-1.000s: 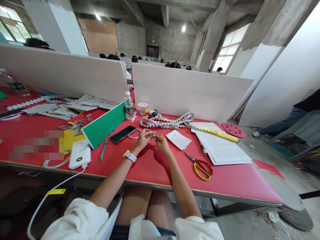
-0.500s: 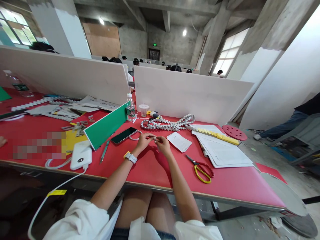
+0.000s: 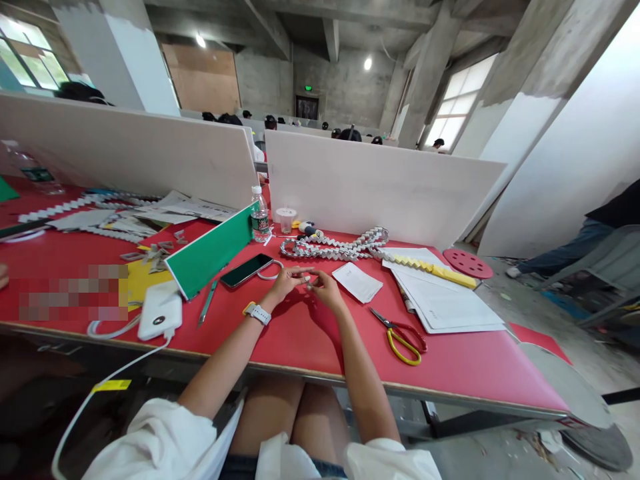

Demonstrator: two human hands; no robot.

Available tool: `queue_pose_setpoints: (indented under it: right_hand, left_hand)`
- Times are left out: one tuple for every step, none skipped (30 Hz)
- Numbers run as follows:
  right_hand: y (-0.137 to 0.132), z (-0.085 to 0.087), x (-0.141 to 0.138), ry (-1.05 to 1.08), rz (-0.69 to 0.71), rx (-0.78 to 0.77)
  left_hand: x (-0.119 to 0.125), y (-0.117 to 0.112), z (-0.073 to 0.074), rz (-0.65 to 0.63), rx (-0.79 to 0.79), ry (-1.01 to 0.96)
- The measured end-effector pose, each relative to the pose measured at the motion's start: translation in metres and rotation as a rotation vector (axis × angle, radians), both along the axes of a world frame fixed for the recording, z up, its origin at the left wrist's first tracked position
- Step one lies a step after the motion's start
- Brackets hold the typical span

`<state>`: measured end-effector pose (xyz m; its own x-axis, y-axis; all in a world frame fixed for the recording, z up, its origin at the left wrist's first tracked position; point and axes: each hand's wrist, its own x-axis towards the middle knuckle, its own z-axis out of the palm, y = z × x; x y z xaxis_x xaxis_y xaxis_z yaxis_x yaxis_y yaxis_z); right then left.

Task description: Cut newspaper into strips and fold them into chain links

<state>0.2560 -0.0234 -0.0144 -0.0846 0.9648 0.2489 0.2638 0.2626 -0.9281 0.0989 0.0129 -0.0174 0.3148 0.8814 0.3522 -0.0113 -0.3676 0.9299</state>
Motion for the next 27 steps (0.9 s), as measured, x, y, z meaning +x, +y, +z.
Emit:
queue_pose_setpoints:
  right_hand:
    - [-0.001,0.001,0.0,0.045,0.023,-0.052]
    - [-0.001,0.001,0.001,0.094,0.048,-0.102]
    - [-0.002,0.002,0.001,0.146,0.068,-0.142]
    - [-0.002,0.002,0.002,0.2,0.077,-0.17]
    - [-0.002,0.002,0.003,0.254,0.062,-0.186]
    - [-0.001,0.002,0.004,0.312,0.02,-0.192]
    - [0.0,0.002,0.005,0.376,-0.043,-0.199]
    - [0.001,0.002,0.006,0.445,-0.105,-0.212]
    - [0.002,0.002,0.007,0.513,-0.153,-0.234]
    - [0.004,0.001,0.007,0.575,-0.176,-0.261]
    - [0.005,0.001,0.008,0.627,-0.176,-0.29]
    - [0.005,0.001,0.008,0.662,-0.162,-0.317]
    - [0.006,0.001,0.007,0.682,-0.15,-0.338]
    - [0.006,0.001,0.007,0.693,-0.142,-0.352]
    - [0.007,0.001,0.006,0.701,-0.14,-0.36]
    - [0.006,0.002,0.005,0.706,-0.137,-0.365]
    - [0.006,0.003,0.004,0.708,-0.128,-0.371]
    - [0.005,0.004,0.004,0.709,-0.11,-0.378]
    - [0.005,0.005,0.004,0.715,-0.087,-0.386]
    - [0.004,0.006,0.003,0.728,-0.064,-0.394]
    - [0.004,0.006,0.003,0.749,-0.044,-0.404]
    - [0.004,0.006,0.003,0.775,-0.03,-0.416]
    - [0.004,0.006,0.004,0.805,-0.022,-0.427]
    - [0.004,0.005,0.004,0.832,-0.02,-0.434]
    - [0.005,0.003,0.004,0.848,-0.021,-0.431]
    - [0.006,0.002,0.005,0.843,-0.022,-0.412]
    - [0.006,0.001,0.005,0.831,-0.029,-0.387]
  left_hand:
    - [0.0,0.001,-0.001,-0.002,-0.016,-0.005]
    - [0.001,0.002,-0.002,-0.006,-0.029,-0.002]
    - [0.001,0.003,-0.002,-0.008,-0.035,0.008]
    - [0.001,0.004,-0.002,-0.004,-0.03,0.018]
    - [0.001,0.004,-0.001,0.012,-0.011,0.025]
    - [0.001,0.003,0.001,0.036,0.023,0.035]
    - [0.001,0.002,0.002,0.067,0.071,0.051]
    - [0.001,0.0,0.004,0.093,0.133,0.082]
    - [0.001,-0.002,0.006,0.109,0.206,0.132]
    - [0.002,-0.005,0.007,0.111,0.286,0.198]
    - [0.003,-0.008,0.008,0.1,0.363,0.274]
    - [0.004,-0.01,0.008,0.084,0.434,0.345]
    - [0.005,-0.013,0.007,0.071,0.497,0.405]
    - [0.007,-0.014,0.006,0.066,0.547,0.451]
    - [0.008,-0.016,0.005,0.071,0.586,0.48]
    - [0.009,-0.016,0.004,0.081,0.616,0.496]
    - [0.009,-0.016,0.002,0.095,0.636,0.5]
    - [0.009,-0.016,0.001,0.105,0.649,0.498]
    - [0.009,-0.015,0.0,0.106,0.653,0.5]
    - [0.009,-0.015,0.0,0.101,0.653,0.514]
    - [0.009,-0.014,-0.001,0.09,0.652,0.541]
    - [0.009,-0.014,-0.001,0.078,0.653,0.577]
    - [0.009,-0.014,-0.001,0.067,0.656,0.615]
    - [0.008,-0.014,-0.001,0.059,0.66,0.647]
    - [0.008,-0.014,-0.001,0.056,0.662,0.666]
    - [0.007,-0.014,-0.001,0.049,0.663,0.672]
    - [0.007,-0.013,-0.001,0.037,0.66,0.667]
